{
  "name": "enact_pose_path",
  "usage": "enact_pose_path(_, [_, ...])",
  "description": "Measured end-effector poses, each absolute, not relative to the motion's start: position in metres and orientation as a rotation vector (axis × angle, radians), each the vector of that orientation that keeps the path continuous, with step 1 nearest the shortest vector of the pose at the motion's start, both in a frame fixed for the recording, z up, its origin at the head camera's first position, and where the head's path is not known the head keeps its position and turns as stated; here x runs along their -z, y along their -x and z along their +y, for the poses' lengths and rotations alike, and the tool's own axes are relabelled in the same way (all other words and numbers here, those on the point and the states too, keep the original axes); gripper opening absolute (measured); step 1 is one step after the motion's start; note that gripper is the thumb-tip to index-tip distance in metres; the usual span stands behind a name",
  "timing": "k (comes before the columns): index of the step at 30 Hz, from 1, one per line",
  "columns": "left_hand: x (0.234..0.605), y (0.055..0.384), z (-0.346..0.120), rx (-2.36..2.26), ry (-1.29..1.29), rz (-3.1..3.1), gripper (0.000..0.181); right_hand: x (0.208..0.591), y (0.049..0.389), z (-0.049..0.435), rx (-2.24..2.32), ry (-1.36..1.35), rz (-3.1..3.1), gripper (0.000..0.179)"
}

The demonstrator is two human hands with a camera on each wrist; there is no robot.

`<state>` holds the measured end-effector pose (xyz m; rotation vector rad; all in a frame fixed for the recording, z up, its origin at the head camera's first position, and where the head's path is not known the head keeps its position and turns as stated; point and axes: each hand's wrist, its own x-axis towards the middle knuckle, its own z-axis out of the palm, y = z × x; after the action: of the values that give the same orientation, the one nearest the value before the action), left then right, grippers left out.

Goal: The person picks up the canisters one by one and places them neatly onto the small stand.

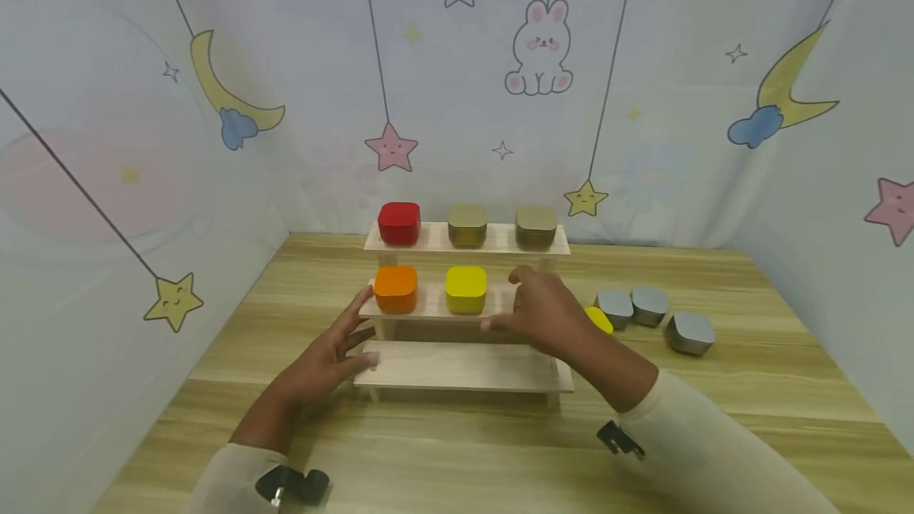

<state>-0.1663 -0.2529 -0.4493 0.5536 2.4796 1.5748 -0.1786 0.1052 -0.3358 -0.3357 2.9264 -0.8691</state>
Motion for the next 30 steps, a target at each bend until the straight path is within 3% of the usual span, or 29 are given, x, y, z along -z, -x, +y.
enact_pose_path(15, [0.451, 0.167, -0.253, -1.562, -0.556, 2.491, 0.11, 0.326, 0.142, 0.157, 1.039, 0.384, 2.879, 0.083])
enact_pose_path(30, [0.451, 0.167, -0.253, -1.565, -0.548, 2.489, 0.109, 0.347, 0.147, 0.21, 1.115, 0.451, 2.867, 0.075])
